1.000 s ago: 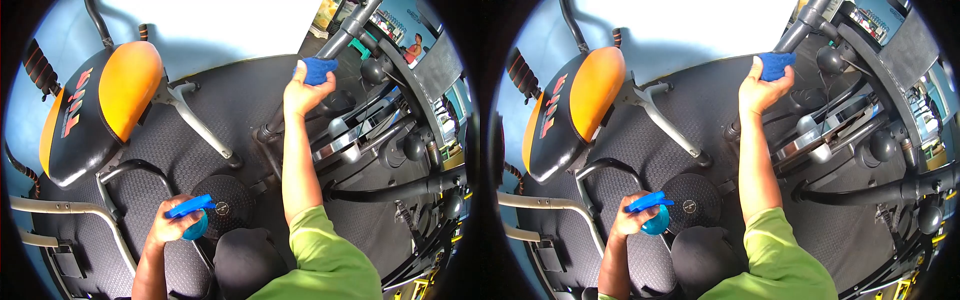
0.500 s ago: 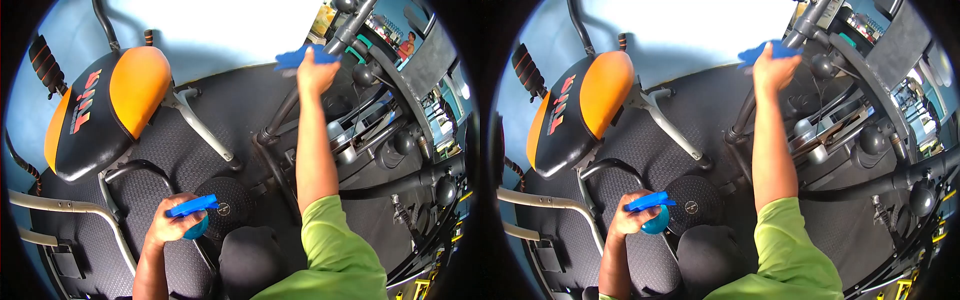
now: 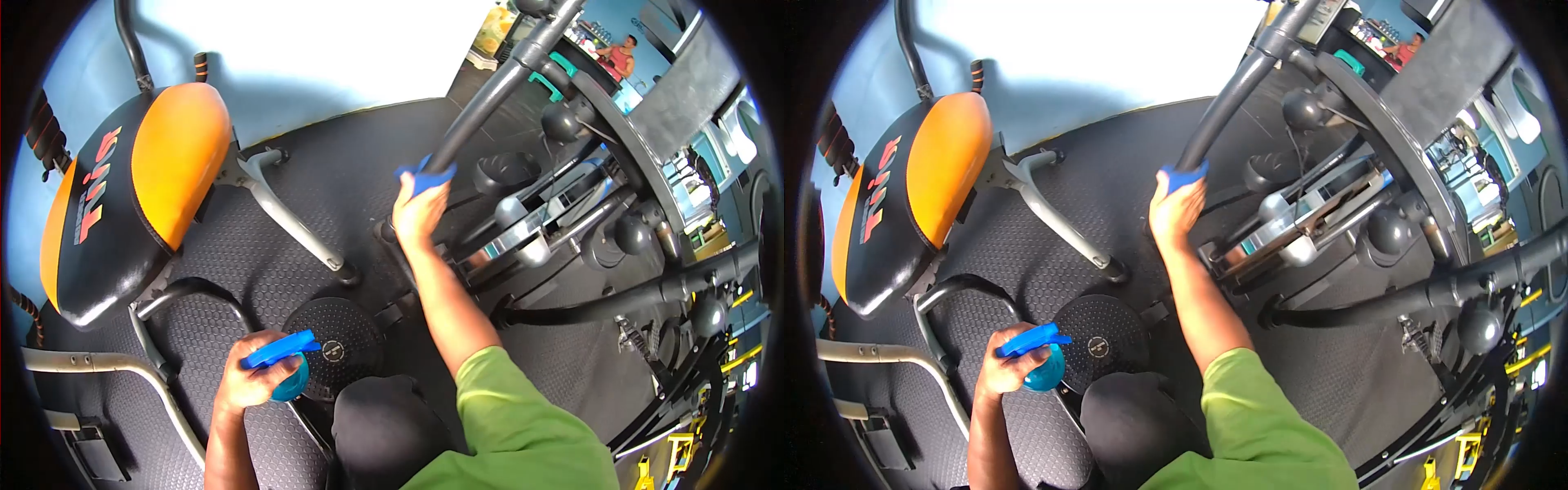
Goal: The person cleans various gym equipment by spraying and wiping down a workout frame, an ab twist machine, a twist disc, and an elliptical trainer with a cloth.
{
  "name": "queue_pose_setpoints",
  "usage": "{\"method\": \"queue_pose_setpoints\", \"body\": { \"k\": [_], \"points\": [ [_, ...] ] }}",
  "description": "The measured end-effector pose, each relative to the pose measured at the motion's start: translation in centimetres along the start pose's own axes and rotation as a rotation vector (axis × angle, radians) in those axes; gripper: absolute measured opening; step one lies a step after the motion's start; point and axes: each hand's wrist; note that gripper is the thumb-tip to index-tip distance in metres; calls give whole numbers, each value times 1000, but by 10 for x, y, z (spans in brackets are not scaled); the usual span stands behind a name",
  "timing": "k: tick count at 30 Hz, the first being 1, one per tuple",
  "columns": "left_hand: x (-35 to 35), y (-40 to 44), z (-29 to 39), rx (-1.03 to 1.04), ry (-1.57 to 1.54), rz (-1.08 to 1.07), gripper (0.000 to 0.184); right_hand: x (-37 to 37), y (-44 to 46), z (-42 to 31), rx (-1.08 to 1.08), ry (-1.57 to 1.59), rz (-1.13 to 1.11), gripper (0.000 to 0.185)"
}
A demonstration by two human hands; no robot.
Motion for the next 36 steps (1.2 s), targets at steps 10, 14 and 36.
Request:
{"method": "queue_pose_setpoints", "body": {
  "k": [10, 14, 36],
  "points": [
    [4, -4, 10, 26, -22, 58, 28, -244, -52, 2, 56, 133, -158, 33],
    [18, 2, -6, 28, -94, 117, 29, -362, 16, 24, -398, -207, 352, 31],
    [30, -8, 25, 38, 63, 42, 27, -344, 53, 55, 674, 1088, 415, 41]
  ]
}}
Point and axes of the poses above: each hand's wrist, its own y-axis towards the middle knuckle, its own x-axis out of the palm, z = x × y, and after that the axes turned 2 degrees about -x, right-handed
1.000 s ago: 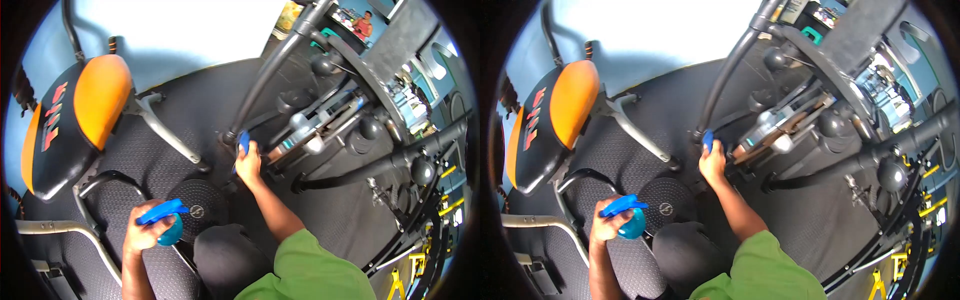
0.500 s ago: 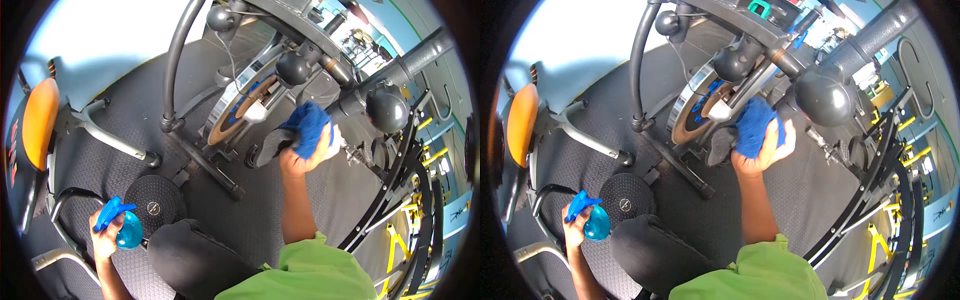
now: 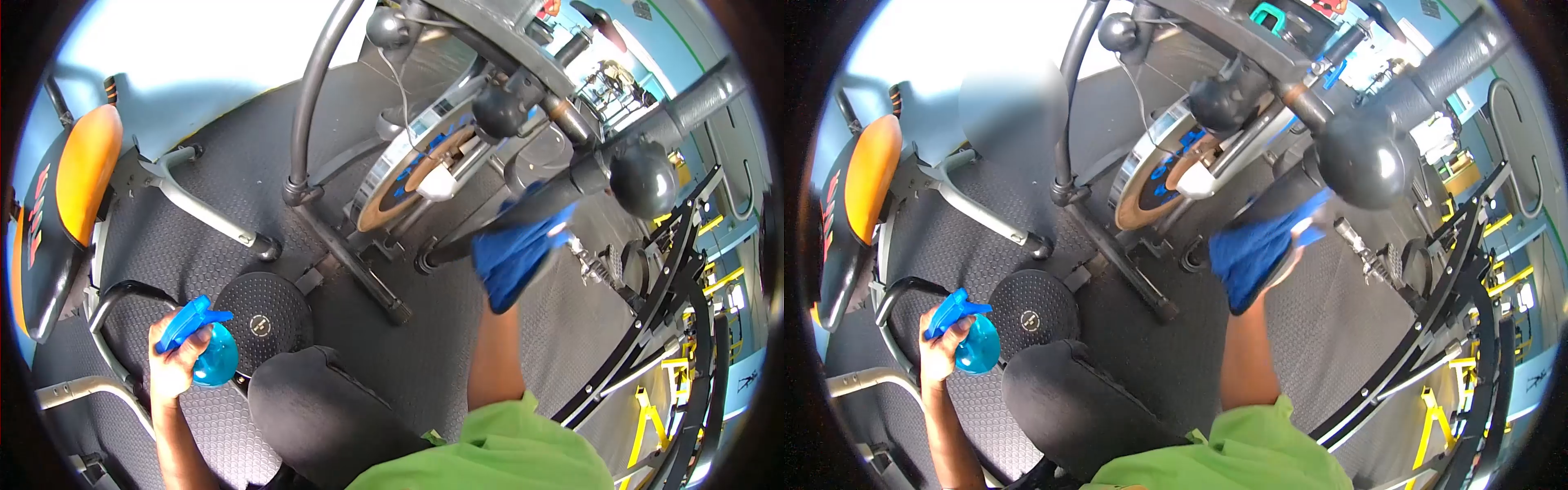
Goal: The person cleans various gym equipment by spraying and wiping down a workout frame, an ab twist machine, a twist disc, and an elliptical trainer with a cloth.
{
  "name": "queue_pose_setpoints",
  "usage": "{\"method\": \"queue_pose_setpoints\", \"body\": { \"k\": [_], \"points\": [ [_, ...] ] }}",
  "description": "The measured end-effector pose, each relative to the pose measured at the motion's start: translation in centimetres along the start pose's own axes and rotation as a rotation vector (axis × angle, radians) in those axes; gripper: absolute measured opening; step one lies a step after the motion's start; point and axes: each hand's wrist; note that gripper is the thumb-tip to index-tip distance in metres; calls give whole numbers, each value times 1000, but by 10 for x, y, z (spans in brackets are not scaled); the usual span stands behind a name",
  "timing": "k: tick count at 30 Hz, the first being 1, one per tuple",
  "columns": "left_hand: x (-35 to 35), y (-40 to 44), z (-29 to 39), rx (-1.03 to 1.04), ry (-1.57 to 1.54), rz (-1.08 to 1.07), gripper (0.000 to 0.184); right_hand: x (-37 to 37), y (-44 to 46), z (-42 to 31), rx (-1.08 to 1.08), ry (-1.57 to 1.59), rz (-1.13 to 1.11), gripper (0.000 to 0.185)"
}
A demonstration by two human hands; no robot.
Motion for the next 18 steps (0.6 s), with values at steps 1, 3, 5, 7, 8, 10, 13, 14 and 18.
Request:
{"method": "queue_pose_setpoints", "body": {
  "k": [1, 3, 5, 7, 8, 10, 13, 14, 18],
  "points": [
    [2, 0, 1, -1, -3, 0, 26, 20, 3, -12, -128, -107, -43, 40],
    [6, -2, 2, -7, 7, 14, 27, 59, 10, -36, -397, -314, -88, 39],
    [6, -5, 5, -39, 22, -6, 28, 44, 7, -16, -618, -654, -120, 31],
    [6, -6, 7, -25, 31, -10, 30, 25, -12, 17, -698, -825, -73, 37],
    [6, -6, 8, -28, 33, -4, 30, 16, -22, 34, -737, -909, -44, 43],
    [4, -6, 8, -45, 29, -10, 29, -19, -38, 73, -500, -749, -12, 53],
    [2, -8, 3, -32, 28, 2, 29, -60, -48, 98, -509, -1079, -47, 58],
    [1, -9, 5, -32, 28, 8, 29, -74, -48, 110, -609, -1146, -19, 57],
    [-1, -8, 14, -22, 4, 48, 27, -116, -55, 126, -654, -1495, -129, 52]
  ]
}}
Point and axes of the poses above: each hand's wrist, its own y-axis towards the middle knuckle, its own x-axis out of the palm, z = x × y, and after that the axes turned 2 degrees about -x, right-handed
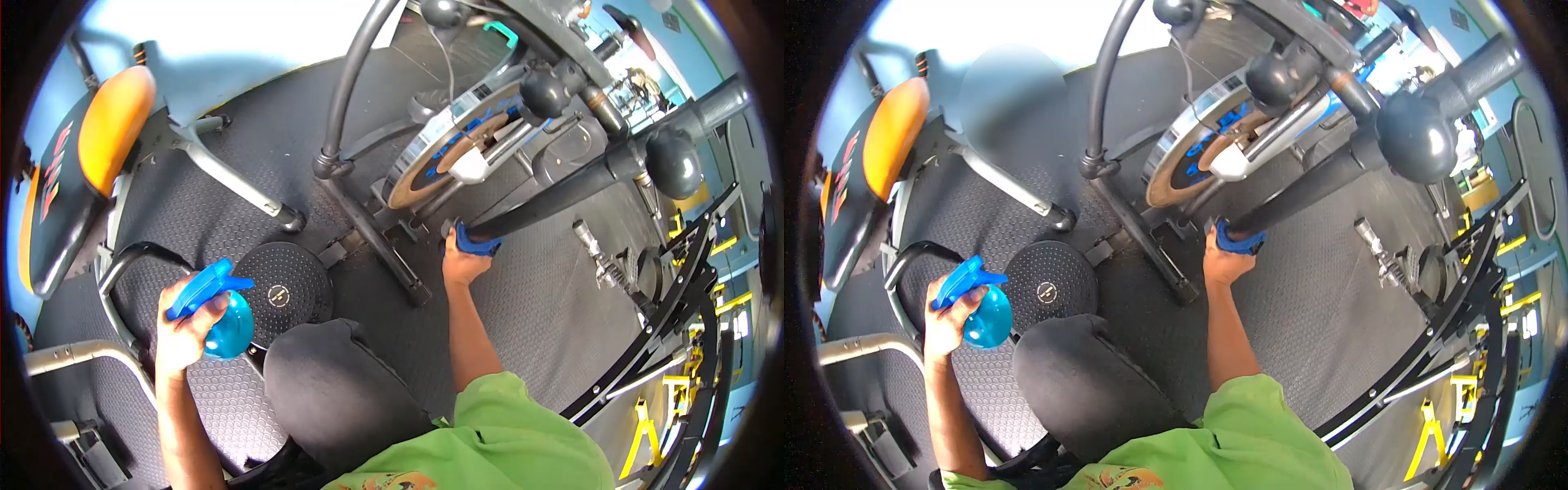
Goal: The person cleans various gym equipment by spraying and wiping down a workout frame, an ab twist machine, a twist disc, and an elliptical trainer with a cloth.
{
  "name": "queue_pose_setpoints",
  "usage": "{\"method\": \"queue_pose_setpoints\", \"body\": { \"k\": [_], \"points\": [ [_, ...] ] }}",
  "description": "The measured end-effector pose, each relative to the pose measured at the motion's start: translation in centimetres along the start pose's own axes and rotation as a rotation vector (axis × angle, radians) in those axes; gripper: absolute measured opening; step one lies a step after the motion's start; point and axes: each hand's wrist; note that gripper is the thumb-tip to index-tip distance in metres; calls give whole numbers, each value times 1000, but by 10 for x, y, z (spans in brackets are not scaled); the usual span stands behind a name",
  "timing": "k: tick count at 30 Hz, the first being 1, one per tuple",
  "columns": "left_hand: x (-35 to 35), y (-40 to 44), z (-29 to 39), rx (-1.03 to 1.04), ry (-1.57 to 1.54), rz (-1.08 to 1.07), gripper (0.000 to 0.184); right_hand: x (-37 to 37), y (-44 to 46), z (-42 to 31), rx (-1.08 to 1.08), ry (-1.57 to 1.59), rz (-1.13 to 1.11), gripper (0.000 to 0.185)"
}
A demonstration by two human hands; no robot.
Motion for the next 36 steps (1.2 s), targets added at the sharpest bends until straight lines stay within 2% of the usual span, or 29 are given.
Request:
{"method": "queue_pose_setpoints", "body": {
  "k": [1, 2, 4, 6, 8, 10, 11, 13, 14, 15, 16, 18, 20, 22, 23, 24, 26, 27, 28, 30, 32, 33, 34, 36],
  "points": [
    [-2, 0, 5, 22, 24, -7, 27, 0, -9, 1, 110, 30, -66, 51],
    [-4, -1, 10, 39, 53, -12, 28, 0, -11, -2, 98, 50, -76, 51],
    [-13, -2, 19, 5, 18, -61, 28, -8, -11, -4, 312, -145, -267, 48],
    [-14, -2, 21, 127, -70, -14, 20, -34, -5, 4, 412, -15, -539, 39],
    [-23, -2, 23, 165, -124, -78, 20, -62, -10, 21, 515, 390, -851, 29],
    [-33, -9, 36, 84, -163, -200, 20, -96, -6, -26, 602, 417, -1263, 23],
    [-34, -10, 29, 51, -78, -167, 20, -103, -2, -62, 568, 424, -1343, 23],
    [-34, -11, 20, -9, 31, -139, 22, -104, 4, -127, 477, 445, -1353, 23],
    [-33, -11, 21, -21, 53, -147, 23, -91, 4, -141, 532, 512, -1377, 24],
    [-35, -13, 22, 5, 57, -150, 22, -81, 8, -156, 449, 534, -1328, 27],
    [-38, -15, 22, 32, 59, -147, 21, -77, 15, -180, 215, 546, -1267, 29],
    [-45, -22, 24, 9, 18, -123, 23, -67, 31, -220, 187, 758, -1282, 33],
    [-57, -25, 23, 61, 65, -101, 27, -75, 53, -277, 44, 931, -1408, 47],
    [-68, -25, 18, 234, -39, -59, 30, -79, 65, -341, -96, 1047, -1586, 67],
    [-70, -20, 4, 355, -43, 54, 35, -68, 65, -363, -166, 1056, -1726, 70],
    [-80, -23, 16, 231, -206, -6, 37, -56, 60, -382, -163, 1212, -1779, 55],
    [-100, -30, 22, 89, -318, 0, 36, -42, 47, -420, -61, 1463, -1799, 52],
    [-105, -33, 23, 110, -385, 38, 34, -39, 47, -436, -173, 1497, -1796, 52],
    [-109, -34, 23, 133, -454, 77, 32, -45, 46, -449, -142, 1527, -1771, 50],
    [-122, -35, 24, 109, -387, 162, 39, -39, 39, -464, 31, 1753, -1896, 46],
    [-124, -35, 23, 142, -454, 231, 29, -38, 31, -471, 229, 1992, -2003, 45],
    [-124, -41, 28, 158, -400, 237, 34, -46, 25, -474, 264, 2005, -1932, 48],
    [-126, -50, 33, 134, -319, 213, 36, -53, 25, -473, 473, 1981, -1964, 45],
    [-125, -74, 53, -35, -331, 192, 36, -69, 23, -464, 958, 1642, -1876, 36]
  ]
}}
Point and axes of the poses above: each hand's wrist, its own y-axis towards the middle knuckle, its own x-axis out of the palm, z = x × y, and after that the axes turned 2 degrees about -x, right-handed
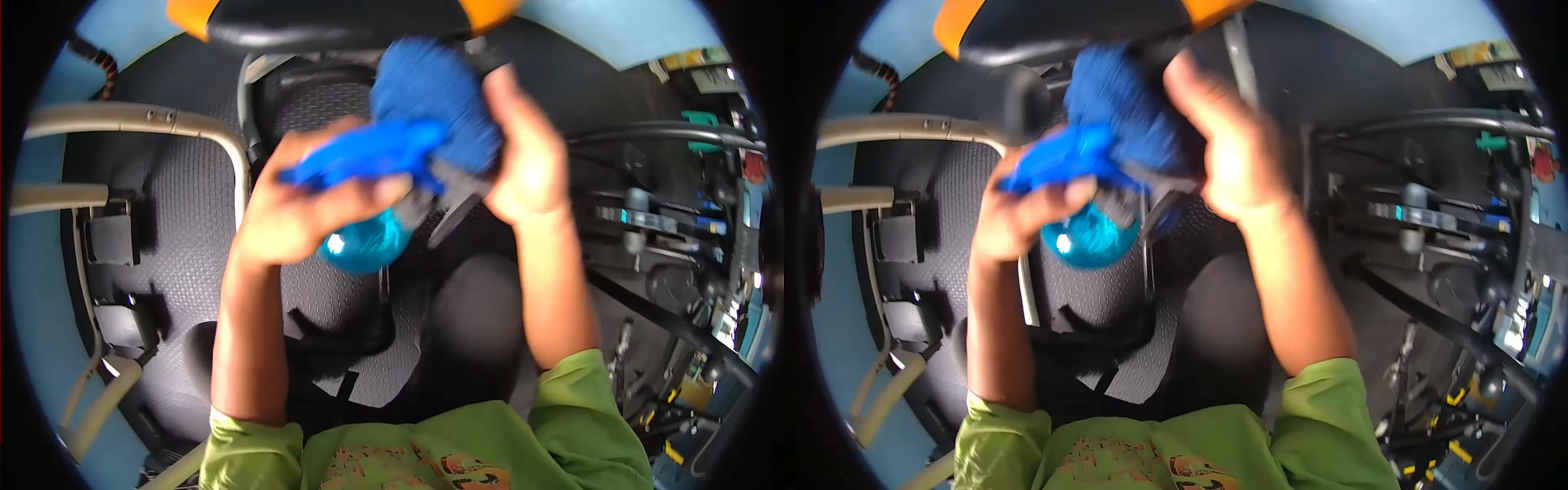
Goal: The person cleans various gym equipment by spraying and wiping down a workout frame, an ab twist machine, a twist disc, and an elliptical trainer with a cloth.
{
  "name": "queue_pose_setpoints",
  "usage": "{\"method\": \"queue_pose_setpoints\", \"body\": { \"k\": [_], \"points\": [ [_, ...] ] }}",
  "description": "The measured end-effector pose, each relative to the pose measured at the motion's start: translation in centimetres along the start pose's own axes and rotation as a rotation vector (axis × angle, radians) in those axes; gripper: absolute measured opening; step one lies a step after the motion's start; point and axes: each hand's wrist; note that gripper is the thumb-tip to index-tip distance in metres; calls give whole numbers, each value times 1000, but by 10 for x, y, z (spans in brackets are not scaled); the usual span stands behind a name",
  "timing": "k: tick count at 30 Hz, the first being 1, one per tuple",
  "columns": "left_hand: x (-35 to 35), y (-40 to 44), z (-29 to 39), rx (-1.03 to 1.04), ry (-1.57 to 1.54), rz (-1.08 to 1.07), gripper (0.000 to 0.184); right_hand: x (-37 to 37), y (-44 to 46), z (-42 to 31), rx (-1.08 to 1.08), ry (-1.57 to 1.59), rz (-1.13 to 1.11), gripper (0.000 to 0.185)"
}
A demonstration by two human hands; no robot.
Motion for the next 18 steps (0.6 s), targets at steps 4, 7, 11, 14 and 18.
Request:
{"method": "queue_pose_setpoints", "body": {
  "k": [4, 7, 11, 14, 18],
  "points": [
    [13, -33, 41, -138, -132, -32, 30, -1, -55, 1, -76, -632, 172, 26],
    [31, -48, 88, -285, -29, -34, 21, 32, -106, -16, -152, -1169, 306, 21],
    [74, -49, 157, -401, -29, -104, 14, 64, -175, -39, 15, -371, 493, 24],
    [109, -48, 194, -269, 49, -264, 17, 91, -226, -78, 166, 168, 516, 34],
    [153, -48, 223, -262, 139, -425, 18, 104, -290, -109, 35, 395, 446, 49]
  ]
}}
Point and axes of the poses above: each hand's wrist, its own y-axis towards the middle knuckle, its own x-axis out of the palm, z = x × y, and after that the axes turned 2 degrees about -x, right-handed
